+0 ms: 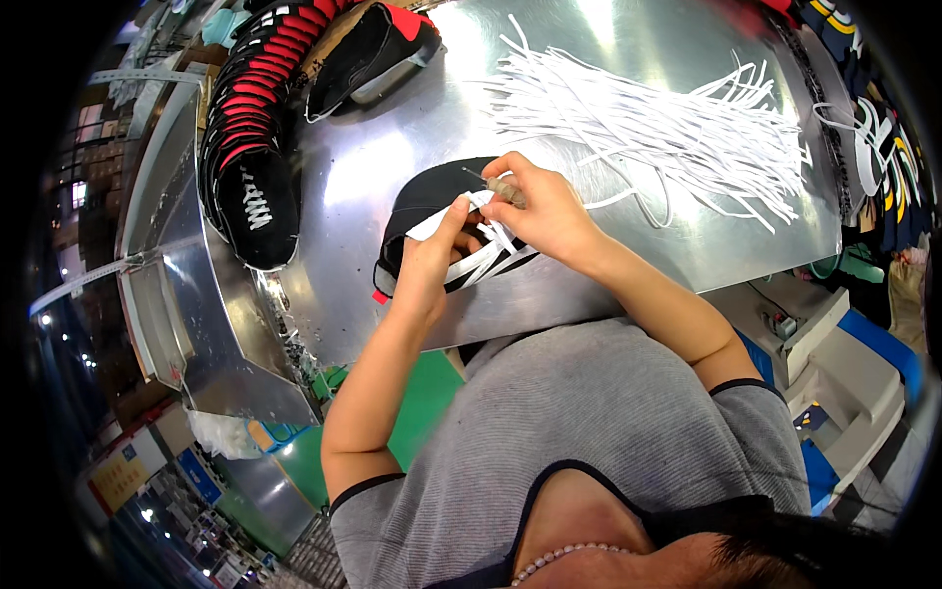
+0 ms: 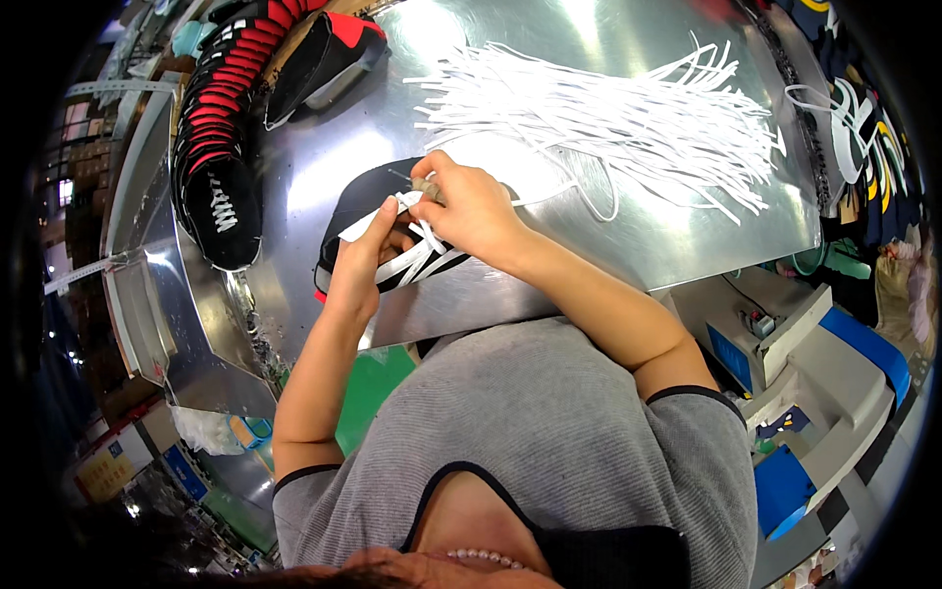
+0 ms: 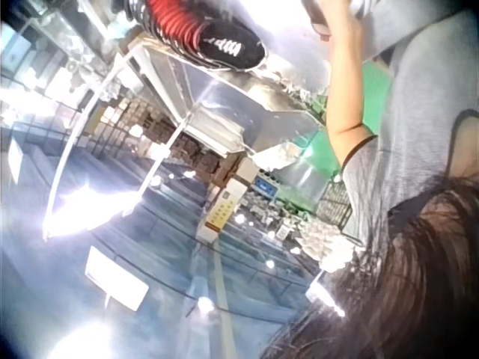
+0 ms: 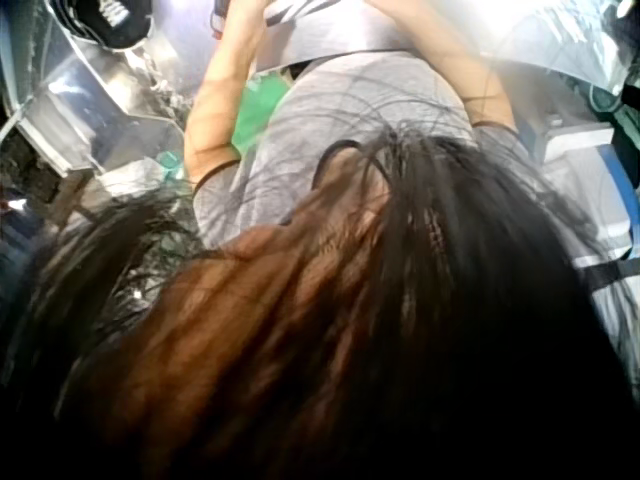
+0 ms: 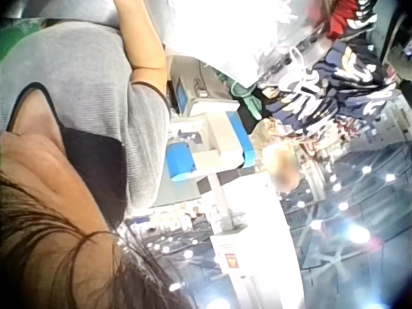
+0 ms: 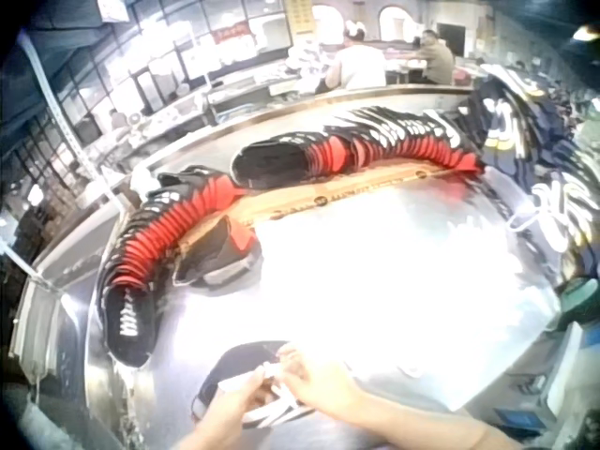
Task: The person laces a black and white sneaker, threading white laces through the eyelets and pulling them tight.
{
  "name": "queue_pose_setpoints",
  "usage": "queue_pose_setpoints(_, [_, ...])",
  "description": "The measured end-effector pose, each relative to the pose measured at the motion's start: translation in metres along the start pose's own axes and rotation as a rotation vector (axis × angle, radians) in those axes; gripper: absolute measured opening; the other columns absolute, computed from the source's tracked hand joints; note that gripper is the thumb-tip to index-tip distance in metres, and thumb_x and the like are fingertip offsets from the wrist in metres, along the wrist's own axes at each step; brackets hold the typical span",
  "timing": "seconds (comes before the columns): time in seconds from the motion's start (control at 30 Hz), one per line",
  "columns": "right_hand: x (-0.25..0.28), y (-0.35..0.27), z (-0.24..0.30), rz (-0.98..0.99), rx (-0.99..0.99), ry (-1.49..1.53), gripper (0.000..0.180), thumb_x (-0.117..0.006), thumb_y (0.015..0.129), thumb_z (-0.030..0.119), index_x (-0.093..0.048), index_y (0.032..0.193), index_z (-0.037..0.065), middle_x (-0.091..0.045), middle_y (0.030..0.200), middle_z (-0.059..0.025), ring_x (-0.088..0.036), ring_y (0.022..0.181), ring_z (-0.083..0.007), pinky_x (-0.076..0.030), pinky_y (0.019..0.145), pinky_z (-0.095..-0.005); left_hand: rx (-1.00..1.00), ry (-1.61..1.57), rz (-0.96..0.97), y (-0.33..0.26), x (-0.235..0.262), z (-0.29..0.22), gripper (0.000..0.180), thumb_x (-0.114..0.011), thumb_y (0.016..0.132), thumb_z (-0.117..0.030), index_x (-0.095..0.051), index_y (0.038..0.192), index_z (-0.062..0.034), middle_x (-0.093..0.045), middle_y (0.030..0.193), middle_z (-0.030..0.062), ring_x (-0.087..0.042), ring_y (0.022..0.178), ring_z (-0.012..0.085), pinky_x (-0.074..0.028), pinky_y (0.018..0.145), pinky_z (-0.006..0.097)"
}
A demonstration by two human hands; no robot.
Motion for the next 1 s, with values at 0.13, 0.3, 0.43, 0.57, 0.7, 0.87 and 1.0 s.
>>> queue_pose_setpoints(0.13, [0.001,-0.007,0.016,0.065,0.059,-0.128,0.030,-0.071,0.087,0.018,-0.055,0.111,0.006,-0.070,0.085,-0.0094,-0.066,0.075,-0.0233,-0.051,0.071,-0.0352,-0.237,-0.015,-0.088,-0.006,-0.004,-0.001,0.019,-0.067,0.093,-0.019,-0.068,0.096,-0.0004,-0.067,0.083,0.0029,-0.056,0.064,0.0078,-0.045,0.057,0.023])
queue_pose_setpoints(0.3, [0.016,-0.024,0.026,0.123,0.110,0.098,0.021,-0.061,0.094,0.019,-0.056,0.105,0.003,-0.068,0.083,-0.0121,-0.064,0.072,-0.0254,-0.048,0.065,-0.0371,-0.308,0.075,-0.154,-0.012,-0.004,0.002,0.011,-0.068,0.092,-0.015,-0.069,0.094,-0.0041,-0.066,0.081,0.0016,-0.054,0.061,0.0075,-0.042,0.055,0.023])
queue_pose_setpoints(0.43, [0.025,-0.029,0.025,0.104,0.193,0.052,0.015,-0.057,0.096,0.015,-0.058,0.096,0.001,-0.065,0.074,-0.0123,-0.060,0.063,-0.0247,-0.046,0.060,-0.0371,-0.304,0.130,-0.193,-0.013,-0.002,0.002,0.010,-0.068,0.092,-0.013,-0.066,0.088,-0.0042,-0.061,0.074,-0.0020,-0.049,0.060,0.0060,-0.037,0.053,0.023])
queue_pose_setpoints(0.57, [0.028,-0.028,0.029,0.114,0.201,-0.025,0.014,-0.059,0.095,0.015,-0.059,0.093,0.002,-0.064,0.072,-0.0131,-0.061,0.064,-0.0274,-0.047,0.060,-0.0391,-0.387,0.101,-0.154,-0.014,-0.005,-0.001,0.011,-0.067,0.092,-0.012,-0.064,0.084,-0.0052,-0.057,0.072,-0.0044,-0.045,0.060,0.0045,-0.033,0.053,0.023])
queue_pose_setpoints(0.7, [0.024,-0.024,0.031,0.090,0.271,-0.186,0.011,-0.059,0.094,0.010,-0.057,0.091,-0.001,-0.065,0.074,-0.0125,-0.063,0.064,-0.0282,-0.047,0.058,-0.0374,-0.324,0.037,-0.056,-0.012,0.001,0.006,0.009,-0.066,0.092,-0.010,-0.065,0.097,-0.0017,-0.062,0.085,-0.0011,-0.055,0.074,0.0069,-0.043,0.065,0.024])
queue_pose_setpoints(0.87, [-0.007,-0.011,0.027,0.137,0.296,-0.515,0.012,-0.058,0.091,0.013,-0.056,0.087,0.002,-0.066,0.074,-0.0157,-0.065,0.073,-0.0362,-0.049,0.063,-0.0446,-0.445,0.227,-0.046,-0.014,-0.015,0.012,0.025,-0.061,0.095,-0.010,-0.060,0.117,0.0025,-0.064,0.109,0.0063,-0.061,0.097,0.0128,-0.051,0.082,0.028])
queue_pose_setpoints(1.0, [0.011,0.000,0.024,0.237,0.187,-0.476,0.011,-0.057,0.093,0.013,-0.058,0.093,0.002,-0.066,0.078,-0.0129,-0.064,0.069,-0.0323,-0.048,0.063,-0.0426,-0.133,0.092,0.018,-0.004,0.001,0.011,0.026,-0.064,0.092,-0.022,-0.063,0.073,-0.0038,-0.054,0.065,-0.0056,-0.044,0.061,0.0053,-0.035,0.058,0.024])
Point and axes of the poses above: each hand's wrist, its own y-axis towards the middle knuckle, its own x-axis out of the back of the hand, z = x × y, the point moved 5 cm from there along y, towards the middle knuckle
